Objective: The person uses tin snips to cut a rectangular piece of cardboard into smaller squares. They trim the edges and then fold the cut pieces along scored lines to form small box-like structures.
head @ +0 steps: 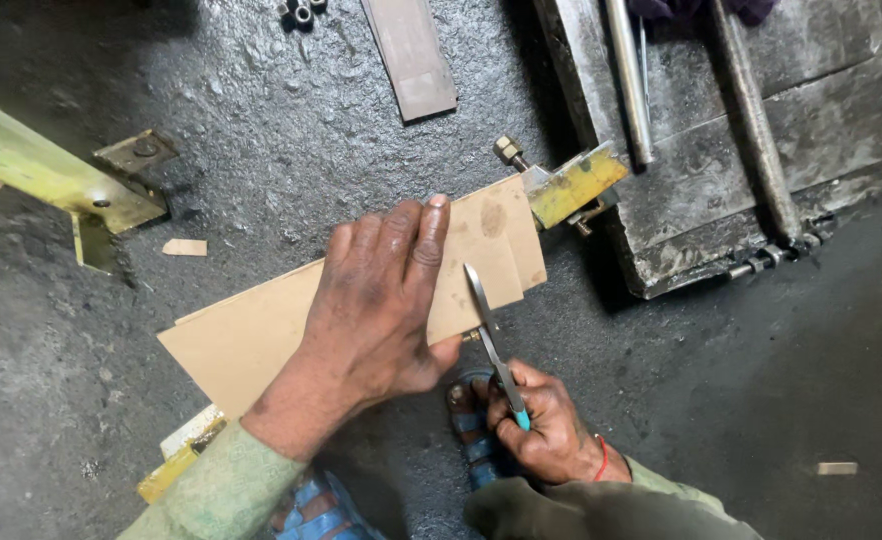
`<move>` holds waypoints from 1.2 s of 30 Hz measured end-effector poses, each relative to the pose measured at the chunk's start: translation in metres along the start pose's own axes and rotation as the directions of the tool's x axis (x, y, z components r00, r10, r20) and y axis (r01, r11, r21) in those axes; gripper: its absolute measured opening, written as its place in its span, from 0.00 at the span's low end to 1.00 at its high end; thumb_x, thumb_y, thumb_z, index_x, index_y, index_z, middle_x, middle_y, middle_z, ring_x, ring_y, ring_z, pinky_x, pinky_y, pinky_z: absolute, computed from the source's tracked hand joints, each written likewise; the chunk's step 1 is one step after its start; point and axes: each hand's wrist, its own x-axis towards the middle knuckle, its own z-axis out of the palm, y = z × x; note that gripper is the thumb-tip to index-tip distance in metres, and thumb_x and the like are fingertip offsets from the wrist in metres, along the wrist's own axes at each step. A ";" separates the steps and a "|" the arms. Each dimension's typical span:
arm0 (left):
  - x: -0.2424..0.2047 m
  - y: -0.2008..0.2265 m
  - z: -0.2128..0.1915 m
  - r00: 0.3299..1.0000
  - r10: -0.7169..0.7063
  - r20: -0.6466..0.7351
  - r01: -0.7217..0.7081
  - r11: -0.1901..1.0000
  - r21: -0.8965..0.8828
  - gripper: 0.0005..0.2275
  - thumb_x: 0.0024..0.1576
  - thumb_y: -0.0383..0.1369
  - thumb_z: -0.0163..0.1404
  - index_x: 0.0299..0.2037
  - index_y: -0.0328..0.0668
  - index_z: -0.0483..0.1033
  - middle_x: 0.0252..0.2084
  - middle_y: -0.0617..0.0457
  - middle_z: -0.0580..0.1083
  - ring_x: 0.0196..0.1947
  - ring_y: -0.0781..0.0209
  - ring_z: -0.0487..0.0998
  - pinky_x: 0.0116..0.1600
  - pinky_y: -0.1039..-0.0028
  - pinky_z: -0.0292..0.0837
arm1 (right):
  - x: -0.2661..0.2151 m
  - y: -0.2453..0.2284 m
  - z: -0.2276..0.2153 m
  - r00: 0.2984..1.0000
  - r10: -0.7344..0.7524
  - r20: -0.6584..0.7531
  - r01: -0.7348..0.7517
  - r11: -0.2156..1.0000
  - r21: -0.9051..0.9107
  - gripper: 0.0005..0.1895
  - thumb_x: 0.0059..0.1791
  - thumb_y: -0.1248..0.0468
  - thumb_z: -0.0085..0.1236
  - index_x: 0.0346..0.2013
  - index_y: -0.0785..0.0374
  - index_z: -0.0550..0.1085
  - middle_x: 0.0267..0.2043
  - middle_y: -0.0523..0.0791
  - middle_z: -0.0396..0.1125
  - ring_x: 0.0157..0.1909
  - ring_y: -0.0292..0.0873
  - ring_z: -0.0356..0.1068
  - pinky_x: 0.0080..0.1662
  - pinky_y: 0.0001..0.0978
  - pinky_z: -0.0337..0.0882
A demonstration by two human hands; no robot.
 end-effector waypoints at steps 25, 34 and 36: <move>-0.008 -0.033 -0.010 0.988 -0.076 -0.138 0.111 0.957 0.270 0.46 0.52 0.64 0.53 0.68 0.30 0.55 0.46 0.43 0.62 0.44 0.50 0.62 0.48 0.54 0.56 | -0.001 0.003 -0.006 0.988 -0.145 0.050 0.133 0.973 0.186 0.03 0.43 0.74 0.56 0.30 0.66 0.75 0.56 0.51 0.62 0.57 0.49 0.65 0.58 0.42 0.67; -0.009 -0.026 0.005 0.996 -0.065 -0.065 0.077 0.975 0.207 0.53 0.42 0.64 0.58 0.69 0.26 0.57 0.50 0.42 0.65 0.46 0.47 0.66 0.50 0.56 0.61 | 0.003 0.000 -0.010 0.987 -0.101 0.126 0.085 0.988 0.125 0.04 0.42 0.70 0.56 0.30 0.64 0.76 0.62 0.52 0.60 0.65 0.51 0.61 0.63 0.45 0.61; -0.009 -0.027 0.004 0.997 -0.060 -0.052 0.069 0.977 0.202 0.54 0.40 0.63 0.60 0.69 0.24 0.58 0.51 0.41 0.66 0.47 0.47 0.67 0.51 0.56 0.62 | 0.003 -0.004 -0.011 0.986 -0.112 0.122 0.096 0.987 0.132 0.05 0.41 0.70 0.56 0.30 0.64 0.76 0.63 0.52 0.58 0.65 0.51 0.60 0.63 0.46 0.60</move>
